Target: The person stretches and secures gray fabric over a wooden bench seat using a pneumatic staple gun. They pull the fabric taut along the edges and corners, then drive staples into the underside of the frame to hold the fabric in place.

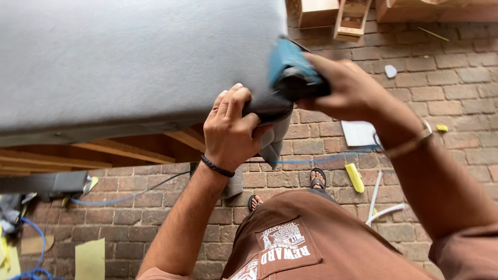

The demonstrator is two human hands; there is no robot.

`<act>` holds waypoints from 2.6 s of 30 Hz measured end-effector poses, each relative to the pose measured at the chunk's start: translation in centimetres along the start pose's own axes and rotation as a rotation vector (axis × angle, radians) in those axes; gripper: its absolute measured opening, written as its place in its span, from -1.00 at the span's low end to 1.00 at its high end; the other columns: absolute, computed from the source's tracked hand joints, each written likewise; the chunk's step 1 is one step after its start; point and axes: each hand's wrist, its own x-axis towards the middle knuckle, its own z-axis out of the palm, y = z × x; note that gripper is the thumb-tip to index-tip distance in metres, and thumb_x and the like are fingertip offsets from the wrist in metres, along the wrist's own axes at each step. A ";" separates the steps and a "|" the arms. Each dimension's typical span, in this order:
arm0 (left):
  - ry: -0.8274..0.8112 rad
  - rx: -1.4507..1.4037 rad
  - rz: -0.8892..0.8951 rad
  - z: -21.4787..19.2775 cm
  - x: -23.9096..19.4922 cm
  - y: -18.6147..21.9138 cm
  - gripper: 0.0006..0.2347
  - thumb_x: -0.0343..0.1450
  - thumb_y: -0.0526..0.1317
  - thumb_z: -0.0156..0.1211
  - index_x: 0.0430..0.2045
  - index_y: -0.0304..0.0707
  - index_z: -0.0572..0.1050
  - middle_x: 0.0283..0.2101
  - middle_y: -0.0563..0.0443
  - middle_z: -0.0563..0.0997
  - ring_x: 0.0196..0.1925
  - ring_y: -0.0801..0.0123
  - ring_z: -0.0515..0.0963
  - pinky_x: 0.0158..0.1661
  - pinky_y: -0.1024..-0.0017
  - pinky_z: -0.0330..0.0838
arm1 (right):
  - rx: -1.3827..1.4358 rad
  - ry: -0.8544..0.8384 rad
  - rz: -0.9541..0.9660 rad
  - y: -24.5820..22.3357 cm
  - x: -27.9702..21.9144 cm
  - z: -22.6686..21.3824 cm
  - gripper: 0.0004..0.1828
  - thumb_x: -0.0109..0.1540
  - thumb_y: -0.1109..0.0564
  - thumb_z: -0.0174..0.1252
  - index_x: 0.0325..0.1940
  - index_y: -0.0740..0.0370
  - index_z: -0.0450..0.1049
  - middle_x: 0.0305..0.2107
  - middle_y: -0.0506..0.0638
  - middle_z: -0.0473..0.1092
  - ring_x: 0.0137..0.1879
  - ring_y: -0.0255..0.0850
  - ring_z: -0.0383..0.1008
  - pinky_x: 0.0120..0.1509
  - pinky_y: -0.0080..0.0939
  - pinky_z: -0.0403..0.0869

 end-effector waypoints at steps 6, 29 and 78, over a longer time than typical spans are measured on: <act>-0.051 -0.073 0.080 -0.3 0.5 -1.4 -0.73 0.08 -0.12 0.60 -0.68 -0.28 0.59 -0.06 -0.08 0.51 0.04 0.05 0.60 -0.03 0.23 0.57 | 0.091 0.526 0.069 -0.7 -12.0 9.4 -0.66 0.25 0.07 0.28 0.06 0.24 0.51 -0.46 -0.04 0.50 -0.39 -0.28 0.54 -0.39 -0.32 0.51; -0.051 -0.147 0.037 -0.6 1.2 -2.8 -0.68 0.19 -0.13 0.63 -0.58 -0.19 0.47 -0.16 0.20 0.61 -0.45 0.47 0.60 -0.50 0.46 0.48 | -0.179 0.576 0.062 -5.5 -10.4 15.8 -0.18 0.06 -0.08 0.41 0.30 0.41 0.37 -0.52 0.14 0.53 -0.43 -0.14 0.62 -0.34 -0.14 0.57; 0.047 -0.224 -0.034 0.0 0.5 -3.7 -0.74 0.33 -0.57 0.33 -0.66 -0.17 0.47 -0.18 0.16 0.69 0.00 0.42 0.73 -0.34 0.55 0.63 | -0.240 0.448 0.085 3.3 -12.1 25.9 -0.32 0.21 -0.14 0.37 0.21 0.38 0.38 -0.37 0.15 0.57 -0.40 -0.19 0.62 -0.36 -0.26 0.60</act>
